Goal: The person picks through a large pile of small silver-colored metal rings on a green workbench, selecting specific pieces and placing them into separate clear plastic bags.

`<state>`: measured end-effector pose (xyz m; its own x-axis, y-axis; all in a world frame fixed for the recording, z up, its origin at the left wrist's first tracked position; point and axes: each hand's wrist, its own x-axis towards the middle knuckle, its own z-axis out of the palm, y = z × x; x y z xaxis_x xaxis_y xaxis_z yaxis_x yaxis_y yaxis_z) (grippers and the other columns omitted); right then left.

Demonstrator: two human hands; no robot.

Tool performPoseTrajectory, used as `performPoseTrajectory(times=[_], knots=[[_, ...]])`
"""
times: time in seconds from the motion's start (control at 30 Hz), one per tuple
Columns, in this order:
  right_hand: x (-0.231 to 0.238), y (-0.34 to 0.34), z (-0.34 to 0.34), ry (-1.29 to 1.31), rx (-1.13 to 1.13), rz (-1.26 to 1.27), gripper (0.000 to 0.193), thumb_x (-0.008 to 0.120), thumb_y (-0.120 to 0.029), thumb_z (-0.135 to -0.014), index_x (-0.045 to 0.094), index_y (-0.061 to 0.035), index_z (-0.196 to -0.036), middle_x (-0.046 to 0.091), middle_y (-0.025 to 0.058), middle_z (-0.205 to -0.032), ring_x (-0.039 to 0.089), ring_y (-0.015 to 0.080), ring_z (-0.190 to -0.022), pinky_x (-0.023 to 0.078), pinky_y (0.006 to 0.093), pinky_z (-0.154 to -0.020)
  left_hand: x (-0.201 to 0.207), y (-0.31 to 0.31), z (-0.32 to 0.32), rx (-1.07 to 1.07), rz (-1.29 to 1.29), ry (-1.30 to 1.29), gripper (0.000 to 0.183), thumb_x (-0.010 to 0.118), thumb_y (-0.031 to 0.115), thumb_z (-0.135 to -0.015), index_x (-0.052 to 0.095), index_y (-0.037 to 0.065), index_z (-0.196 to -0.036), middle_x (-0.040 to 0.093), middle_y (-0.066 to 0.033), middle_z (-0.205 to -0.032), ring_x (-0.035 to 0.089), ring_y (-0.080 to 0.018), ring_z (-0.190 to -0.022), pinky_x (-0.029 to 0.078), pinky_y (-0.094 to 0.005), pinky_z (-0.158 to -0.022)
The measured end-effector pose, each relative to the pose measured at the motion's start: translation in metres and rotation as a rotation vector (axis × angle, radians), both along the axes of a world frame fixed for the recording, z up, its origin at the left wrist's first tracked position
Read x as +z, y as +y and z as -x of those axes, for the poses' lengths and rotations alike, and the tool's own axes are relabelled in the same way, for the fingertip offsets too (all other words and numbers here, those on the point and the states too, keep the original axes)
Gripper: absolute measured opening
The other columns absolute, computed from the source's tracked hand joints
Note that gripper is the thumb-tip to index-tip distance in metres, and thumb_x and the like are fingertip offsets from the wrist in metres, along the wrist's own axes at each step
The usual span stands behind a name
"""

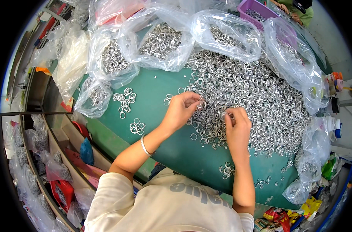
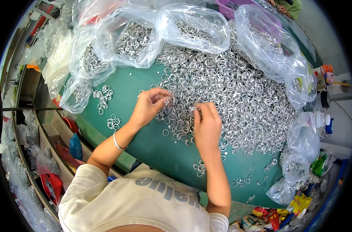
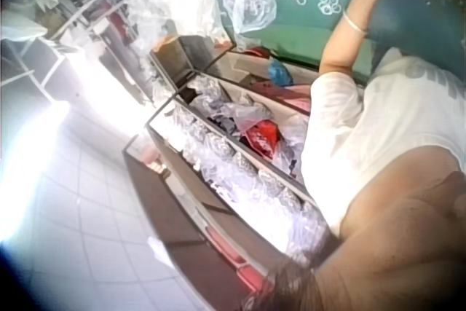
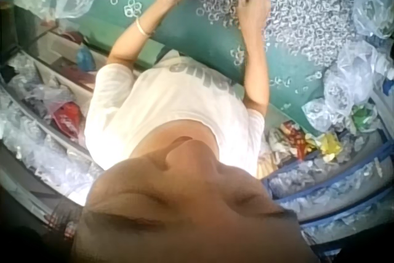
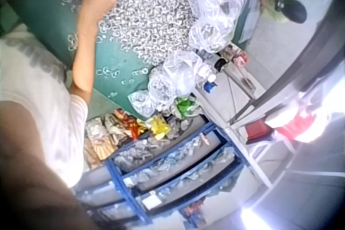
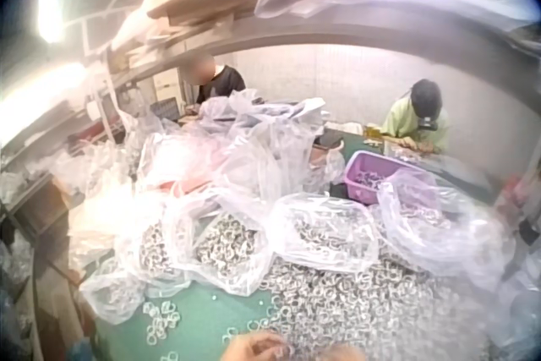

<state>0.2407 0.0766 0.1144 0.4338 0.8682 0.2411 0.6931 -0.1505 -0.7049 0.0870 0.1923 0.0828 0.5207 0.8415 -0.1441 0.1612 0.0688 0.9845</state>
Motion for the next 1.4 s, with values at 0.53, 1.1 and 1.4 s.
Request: performPoseTrajectory(times=[0.53, 1.1, 1.4], knots=[[0.011, -0.035, -0.037, 0.080, -0.040, 0.175, 0.020, 0.059, 0.011, -0.079, 0.066, 0.0029, -0.095, 0.063, 0.0149, -0.084, 0.061, 0.0243, -0.065, 0.048, 0.0330, -0.060, 0.031, -0.001, 0.004, -0.173, -0.443, 0.270, 0.016, 0.074, 0.006, -0.078, 0.066, -0.003, -0.089, 0.064, -0.0084, -0.083, 0.057, -0.0168, -0.065, 0.047, -0.0302, -0.060], [0.021, -0.064, -0.033, -0.223, -0.240, 0.135, 0.024, 0.054, 0.010, -0.081, 0.065, 0.0023, -0.101, 0.058, 0.0157, -0.091, 0.060, 0.0311, -0.072, 0.048, 0.0408, -0.064, 0.009, -0.002, -0.015, -0.072, -0.785, 0.411, 0.012, 0.074, 0.008, -0.075, 0.071, 0.001, -0.084, 0.063, -0.0092, -0.087, 0.058, -0.0284, -0.082, 0.045, -0.0387, -0.074], [0.002, -0.054, -0.022, -0.135, -0.147, 0.131, 0.009, 0.061, 0.003, -0.083, 0.064, 0.0022, -0.092, 0.057, 0.0153, -0.087, 0.061, 0.0329, -0.071, 0.049, 0.0414, -0.064, 0.009, -0.005, -0.017, -0.061, -0.748, 0.376, 0.005, 0.069, 0.004, -0.076, 0.067, 0.001, -0.080, 0.061, -0.0069, -0.089, 0.056, -0.0258, -0.088, 0.041, -0.0372, -0.076]])
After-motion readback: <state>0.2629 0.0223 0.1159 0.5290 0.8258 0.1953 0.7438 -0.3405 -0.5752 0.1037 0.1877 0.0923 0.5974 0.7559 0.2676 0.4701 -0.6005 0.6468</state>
